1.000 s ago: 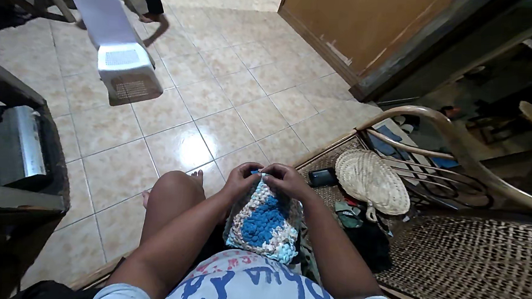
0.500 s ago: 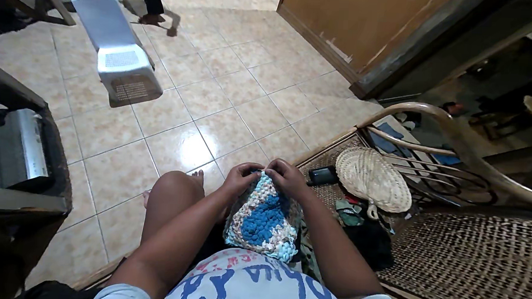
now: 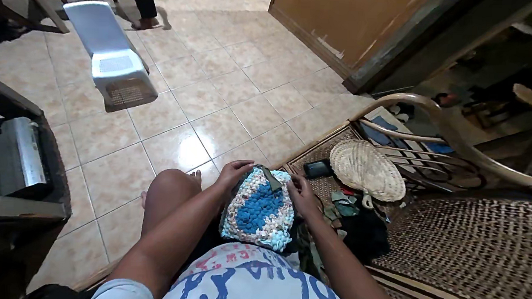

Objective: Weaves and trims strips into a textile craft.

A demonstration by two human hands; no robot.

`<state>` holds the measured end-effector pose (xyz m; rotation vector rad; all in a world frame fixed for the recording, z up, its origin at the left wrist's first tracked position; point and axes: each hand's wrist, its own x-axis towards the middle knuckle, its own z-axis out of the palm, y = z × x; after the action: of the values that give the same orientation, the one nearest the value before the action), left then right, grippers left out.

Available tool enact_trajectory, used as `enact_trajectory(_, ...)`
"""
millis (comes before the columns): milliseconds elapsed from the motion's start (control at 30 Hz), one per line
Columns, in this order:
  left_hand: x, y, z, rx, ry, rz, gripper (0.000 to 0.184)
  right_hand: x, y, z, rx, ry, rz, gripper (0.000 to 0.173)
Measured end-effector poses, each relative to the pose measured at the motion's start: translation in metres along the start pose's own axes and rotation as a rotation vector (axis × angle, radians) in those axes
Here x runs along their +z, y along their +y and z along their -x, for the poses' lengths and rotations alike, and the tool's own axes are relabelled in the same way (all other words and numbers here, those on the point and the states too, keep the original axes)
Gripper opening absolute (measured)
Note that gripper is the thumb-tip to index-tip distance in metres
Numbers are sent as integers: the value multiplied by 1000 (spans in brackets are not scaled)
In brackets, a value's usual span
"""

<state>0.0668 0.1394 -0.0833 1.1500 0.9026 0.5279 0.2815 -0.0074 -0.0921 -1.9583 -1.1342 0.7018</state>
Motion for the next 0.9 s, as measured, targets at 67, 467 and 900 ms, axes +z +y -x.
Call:
enact_trajectory(67, 1, -2, -5, -4, 4, -19, 27, 1, 11, 22, 66, 61, -2, 63)
enact_trajectory(467, 7, -4, 19, -130, 86, -180, 64, -17, 1, 77, 275, -20, -519, 34)
enact_trajectory(900, 42, 118, 76, 591, -295, -481, 74, -115, -36, 60, -519, 88, -530, 42)
